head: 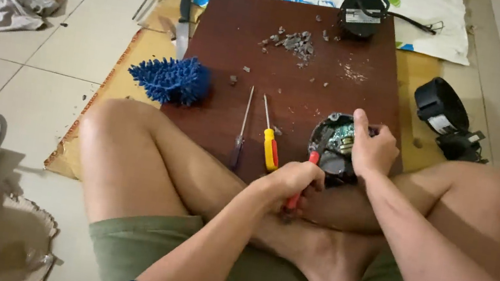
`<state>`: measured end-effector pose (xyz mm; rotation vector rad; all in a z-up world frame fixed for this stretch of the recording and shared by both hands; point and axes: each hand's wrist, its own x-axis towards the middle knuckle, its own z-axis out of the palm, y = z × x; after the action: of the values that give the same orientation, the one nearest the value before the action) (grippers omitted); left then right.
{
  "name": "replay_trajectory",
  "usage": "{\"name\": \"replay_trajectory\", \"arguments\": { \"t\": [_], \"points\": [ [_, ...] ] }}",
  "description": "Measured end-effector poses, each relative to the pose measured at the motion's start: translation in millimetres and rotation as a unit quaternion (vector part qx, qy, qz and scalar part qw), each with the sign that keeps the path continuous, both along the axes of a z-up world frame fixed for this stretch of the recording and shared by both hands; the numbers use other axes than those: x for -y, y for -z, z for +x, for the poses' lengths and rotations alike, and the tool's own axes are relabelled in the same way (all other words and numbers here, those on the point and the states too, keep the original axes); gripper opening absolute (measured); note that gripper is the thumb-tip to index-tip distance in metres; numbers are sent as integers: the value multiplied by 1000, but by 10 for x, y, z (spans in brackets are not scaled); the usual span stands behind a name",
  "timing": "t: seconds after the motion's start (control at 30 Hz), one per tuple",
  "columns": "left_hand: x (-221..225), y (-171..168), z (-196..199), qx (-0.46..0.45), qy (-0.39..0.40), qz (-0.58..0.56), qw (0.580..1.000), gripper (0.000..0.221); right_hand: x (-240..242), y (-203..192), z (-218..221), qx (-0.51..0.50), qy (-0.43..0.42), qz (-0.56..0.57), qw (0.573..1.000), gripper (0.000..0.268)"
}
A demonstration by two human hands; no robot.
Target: The person is disassembling an electronic component, likely a motor or light housing, using screwdrivers and pliers to remove parts and wires.
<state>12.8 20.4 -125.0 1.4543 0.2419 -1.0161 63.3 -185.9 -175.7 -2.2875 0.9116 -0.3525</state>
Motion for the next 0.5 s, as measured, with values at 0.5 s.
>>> {"name": "replay_trajectory", "arguments": {
  "t": [0.5],
  "points": [
    [-383,-728,175,305,257,333,854,66,-295,-516,-443,306,-346,-151,874,54]
  ]
}}
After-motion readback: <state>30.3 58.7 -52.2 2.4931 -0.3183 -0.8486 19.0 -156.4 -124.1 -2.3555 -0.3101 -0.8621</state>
